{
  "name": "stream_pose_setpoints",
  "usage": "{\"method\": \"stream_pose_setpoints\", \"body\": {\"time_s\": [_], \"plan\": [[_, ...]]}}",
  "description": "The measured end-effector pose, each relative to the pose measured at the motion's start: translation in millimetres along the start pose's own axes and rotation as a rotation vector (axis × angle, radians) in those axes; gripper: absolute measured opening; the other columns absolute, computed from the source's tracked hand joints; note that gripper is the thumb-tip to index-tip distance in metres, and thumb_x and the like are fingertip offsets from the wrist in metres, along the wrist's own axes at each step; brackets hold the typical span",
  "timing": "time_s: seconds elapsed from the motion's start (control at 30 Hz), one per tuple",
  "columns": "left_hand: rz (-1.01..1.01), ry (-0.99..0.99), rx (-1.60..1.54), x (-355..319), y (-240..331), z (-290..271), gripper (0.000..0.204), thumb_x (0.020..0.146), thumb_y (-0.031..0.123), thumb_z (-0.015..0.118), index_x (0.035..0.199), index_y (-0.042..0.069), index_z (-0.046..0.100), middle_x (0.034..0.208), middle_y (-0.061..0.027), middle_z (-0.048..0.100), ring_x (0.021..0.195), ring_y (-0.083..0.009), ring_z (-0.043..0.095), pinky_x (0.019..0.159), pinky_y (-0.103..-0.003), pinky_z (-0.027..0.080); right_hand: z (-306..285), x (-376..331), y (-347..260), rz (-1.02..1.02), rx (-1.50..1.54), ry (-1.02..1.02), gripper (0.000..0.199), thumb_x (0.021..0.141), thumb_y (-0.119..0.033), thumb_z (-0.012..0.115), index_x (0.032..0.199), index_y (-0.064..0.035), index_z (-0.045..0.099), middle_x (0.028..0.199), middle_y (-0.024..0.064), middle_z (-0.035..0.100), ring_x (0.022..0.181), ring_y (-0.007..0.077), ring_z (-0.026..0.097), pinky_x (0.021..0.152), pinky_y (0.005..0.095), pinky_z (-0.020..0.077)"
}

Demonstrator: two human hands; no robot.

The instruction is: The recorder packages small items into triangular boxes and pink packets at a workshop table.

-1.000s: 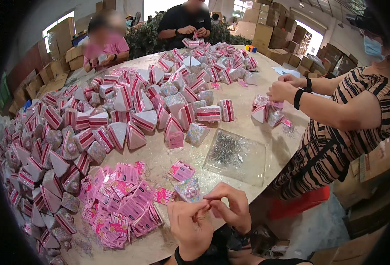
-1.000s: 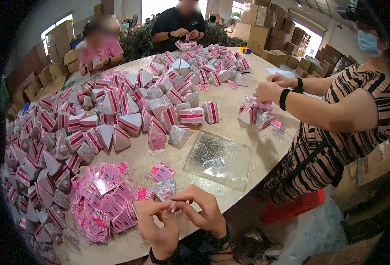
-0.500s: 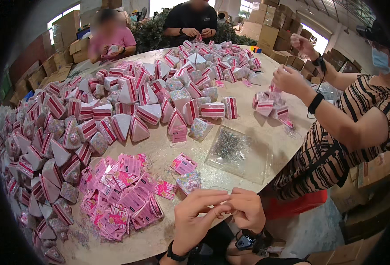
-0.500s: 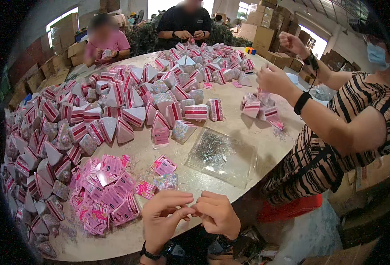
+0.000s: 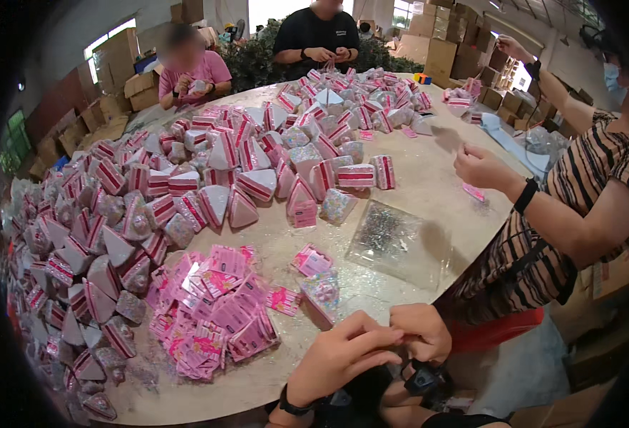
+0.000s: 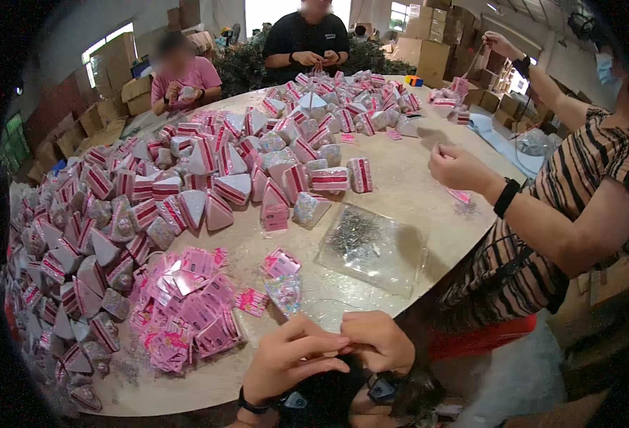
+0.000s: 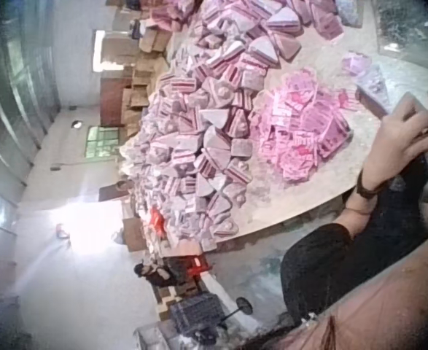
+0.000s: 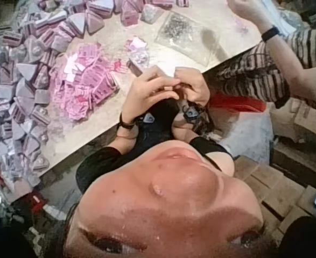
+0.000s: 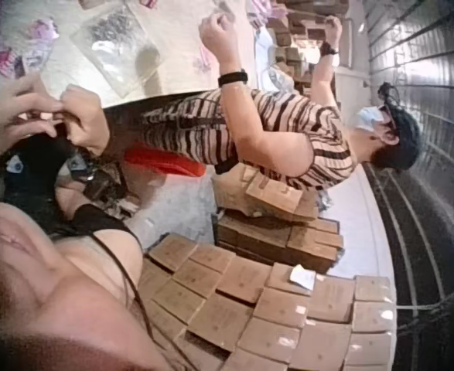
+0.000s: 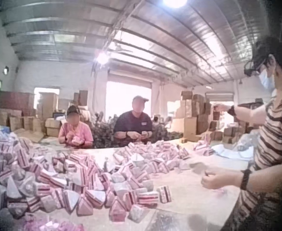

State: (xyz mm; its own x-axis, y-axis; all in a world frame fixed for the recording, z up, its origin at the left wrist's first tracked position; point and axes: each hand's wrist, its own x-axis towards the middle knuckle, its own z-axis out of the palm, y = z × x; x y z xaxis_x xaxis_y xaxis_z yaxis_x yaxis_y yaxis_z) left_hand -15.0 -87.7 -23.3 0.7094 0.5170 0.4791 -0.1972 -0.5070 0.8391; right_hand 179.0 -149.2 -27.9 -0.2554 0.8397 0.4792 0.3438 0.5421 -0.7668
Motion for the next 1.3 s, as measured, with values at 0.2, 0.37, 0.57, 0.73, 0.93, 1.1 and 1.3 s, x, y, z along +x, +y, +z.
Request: {"method": "stream_pose_setpoints", "body": {"time_s": [0.2, 0.37, 0.57, 0.73, 0.93, 1.1, 1.3], "plan": [[-0.075, 0.011, -0.022, 2, 5, 4, 0.025, 0.077, 0.015, 0.077, 0.096, 0.004, 0.064, 0.082, -0.0076, 0.055, 0.073, -0.0229, 0.059, 0.065, -0.031, 0.048, 2, -2, 6, -0.034, 0.065, -0.012, 0.017, 0.060, 0.007, 0.056, 0.076, 0.0006, 0.058, 0.063, 0.0114, 0.050, 0.056, 0.0306, 0.046, 0.049, 0.0371, 0.0358], [-0.070, 0.055, 0.072, 2, -5, 3, 0.025, 0.072, 0.017, 0.079, 0.081, 0.004, 0.060, 0.074, -0.0061, 0.055, 0.074, -0.0233, 0.059, 0.061, -0.031, 0.045, 5, 1, 19, -0.094, 0.084, -0.008, 0.017, 0.059, 0.005, 0.058, 0.075, -0.0010, 0.060, 0.064, 0.0086, 0.053, 0.056, 0.0281, 0.046, 0.049, 0.0351, 0.0357], [0.145, 0.154, 0.316, 11, -12, 9, 0.026, 0.070, 0.021, 0.079, 0.078, 0.006, 0.059, 0.071, -0.0040, 0.057, 0.068, -0.0223, 0.055, 0.078, -0.039, 0.049, 4, -3, 11, -0.040, 0.043, 0.133, 0.018, 0.057, 0.007, 0.057, 0.074, -0.0006, 0.060, 0.060, 0.0084, 0.050, 0.055, 0.0257, 0.045, 0.048, 0.0337, 0.0341], [0.016, 0.264, 0.148, 8, -20, 21, 0.021, 0.074, 0.017, 0.079, 0.079, 0.005, 0.061, 0.072, -0.0031, 0.059, 0.068, -0.0176, 0.057, 0.082, -0.038, 0.050, 9, 1, 15, -0.049, -0.029, 0.235, 0.022, 0.055, 0.010, 0.054, 0.073, -0.0003, 0.060, 0.058, 0.0086, 0.048, 0.053, 0.0244, 0.043, 0.047, 0.0328, 0.0329], [-0.124, 0.365, 0.082, 11, -19, 31, 0.014, 0.081, 0.010, 0.073, 0.082, 0.002, 0.061, 0.077, -0.0059, 0.059, 0.065, -0.0146, 0.054, 0.067, -0.028, 0.046, 9, 2, 15, -0.027, -0.130, 0.327, 0.024, 0.057, 0.012, 0.058, 0.076, -0.0018, 0.065, 0.059, 0.0082, 0.053, 0.053, 0.0228, 0.049, 0.047, 0.0316, 0.0364], [-0.160, 0.584, -0.100, 4, -27, 32, 0.008, 0.089, 0.005, 0.064, 0.086, 0.001, 0.058, 0.080, -0.0074, 0.059, 0.068, -0.0135, 0.054, 0.062, -0.025, 0.044, 28, 20, 8, -0.057, -0.021, 0.442, 0.023, 0.065, 0.006, 0.074, 0.085, -0.0048, 0.070, 0.069, 0.0082, 0.064, 0.059, 0.0210, 0.059, 0.049, 0.0278, 0.0434], [-0.231, 0.692, -0.371, 2, -29, 29, 0.012, 0.094, 0.008, 0.059, 0.089, 0.001, 0.051, 0.089, -0.0078, 0.059, 0.079, -0.0102, 0.055, 0.072, -0.022, 0.045, 40, 28, 12, -0.275, -0.463, 0.469, 0.026, 0.068, 0.001, 0.077, 0.093, -0.0033, 0.069, 0.077, 0.0063, 0.068, 0.056, 0.0192, 0.060, 0.048, 0.0271, 0.0458]]}}
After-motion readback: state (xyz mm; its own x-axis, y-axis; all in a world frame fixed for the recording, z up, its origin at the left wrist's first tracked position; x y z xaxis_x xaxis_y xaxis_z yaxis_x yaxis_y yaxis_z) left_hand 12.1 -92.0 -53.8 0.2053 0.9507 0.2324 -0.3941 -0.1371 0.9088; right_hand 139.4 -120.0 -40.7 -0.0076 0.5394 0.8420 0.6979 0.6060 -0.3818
